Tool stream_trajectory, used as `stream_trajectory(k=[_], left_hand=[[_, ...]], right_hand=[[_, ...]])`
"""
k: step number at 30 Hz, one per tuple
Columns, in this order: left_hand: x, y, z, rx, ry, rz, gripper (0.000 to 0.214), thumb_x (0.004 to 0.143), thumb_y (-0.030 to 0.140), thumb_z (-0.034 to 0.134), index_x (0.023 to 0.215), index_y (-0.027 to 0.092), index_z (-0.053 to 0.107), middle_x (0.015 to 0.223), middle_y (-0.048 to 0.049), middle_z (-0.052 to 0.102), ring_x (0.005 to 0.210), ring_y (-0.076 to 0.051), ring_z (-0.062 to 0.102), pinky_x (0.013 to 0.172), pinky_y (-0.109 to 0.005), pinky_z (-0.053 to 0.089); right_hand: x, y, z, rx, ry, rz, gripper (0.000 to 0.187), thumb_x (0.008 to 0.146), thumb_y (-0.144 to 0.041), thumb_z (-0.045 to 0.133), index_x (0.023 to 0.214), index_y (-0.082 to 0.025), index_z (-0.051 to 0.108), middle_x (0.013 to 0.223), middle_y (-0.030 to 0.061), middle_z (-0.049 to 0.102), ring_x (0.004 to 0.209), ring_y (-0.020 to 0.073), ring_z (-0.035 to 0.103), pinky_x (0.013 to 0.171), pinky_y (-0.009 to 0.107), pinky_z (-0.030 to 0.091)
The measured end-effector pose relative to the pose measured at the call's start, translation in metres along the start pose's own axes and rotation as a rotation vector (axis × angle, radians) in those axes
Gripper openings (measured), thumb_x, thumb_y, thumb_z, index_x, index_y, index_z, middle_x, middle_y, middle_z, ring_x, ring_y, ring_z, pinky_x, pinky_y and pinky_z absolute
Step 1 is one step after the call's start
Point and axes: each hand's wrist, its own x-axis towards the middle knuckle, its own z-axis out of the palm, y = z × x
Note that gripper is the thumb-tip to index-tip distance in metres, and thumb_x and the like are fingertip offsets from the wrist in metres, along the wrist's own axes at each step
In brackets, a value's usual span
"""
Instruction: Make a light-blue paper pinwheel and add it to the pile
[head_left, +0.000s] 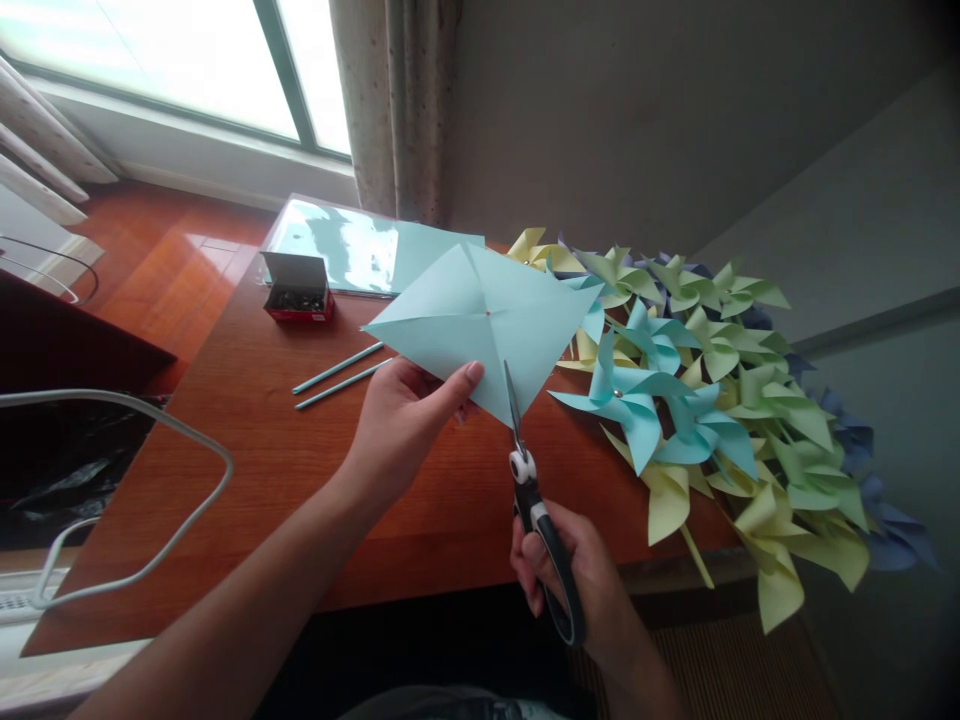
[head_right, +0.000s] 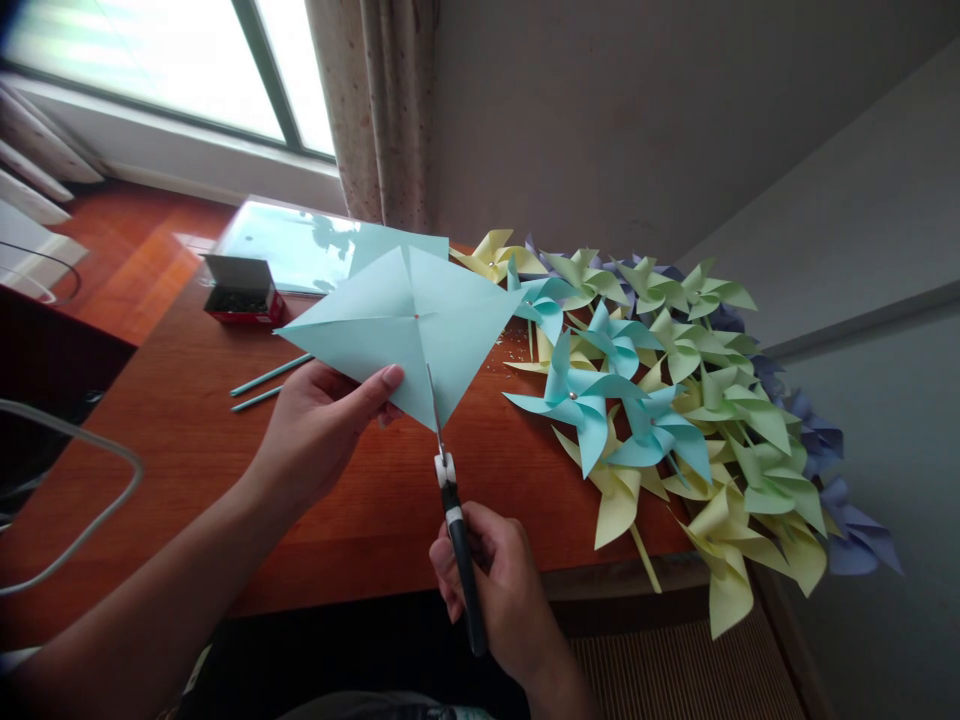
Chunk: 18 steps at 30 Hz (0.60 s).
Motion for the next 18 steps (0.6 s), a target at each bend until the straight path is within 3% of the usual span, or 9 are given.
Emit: stream_trajectory(k=[6, 18], left_hand=[[-0.0002, 0.0006, -0.0001, -0.007, -0.005, -0.001, 0.019, 0.082, 0.025, 0.076, 0.069, 0.016, 0.065, 0.06, 0.0007, 0.065, 0.055, -0.011, 0.057, 0.052, -0.021, 0.045], [-0.0016, 0.0033, 0.0014, 0.072, -0.064, 0.015, 0.02, 0.08, 0.025, 0.079, 0.07, 0.014, 0.065, 0.058, 0.0009, 0.068, 0.051, -0.009, 0.059, 0.048, -0.017, 0.044]], right_hand=[[-0.0014, -0.0032, -0.0016, -0.014, -0.084, -0.1, 0.053, 0.087, -0.068, 0.063, 0.084, -0.016, 0.055, 0.064, -0.0035, 0.048, 0.054, 0.0081, 0.044, 0.052, 0.022, 0.036], [0.0016, -0.0038, -0.0004, -0.075, -0.025, -0.085, 0.052, 0.089, -0.068, 0.06, 0.088, -0.016, 0.055, 0.066, -0.0028, 0.05, 0.054, 0.009, 0.045, 0.052, 0.023, 0.036]])
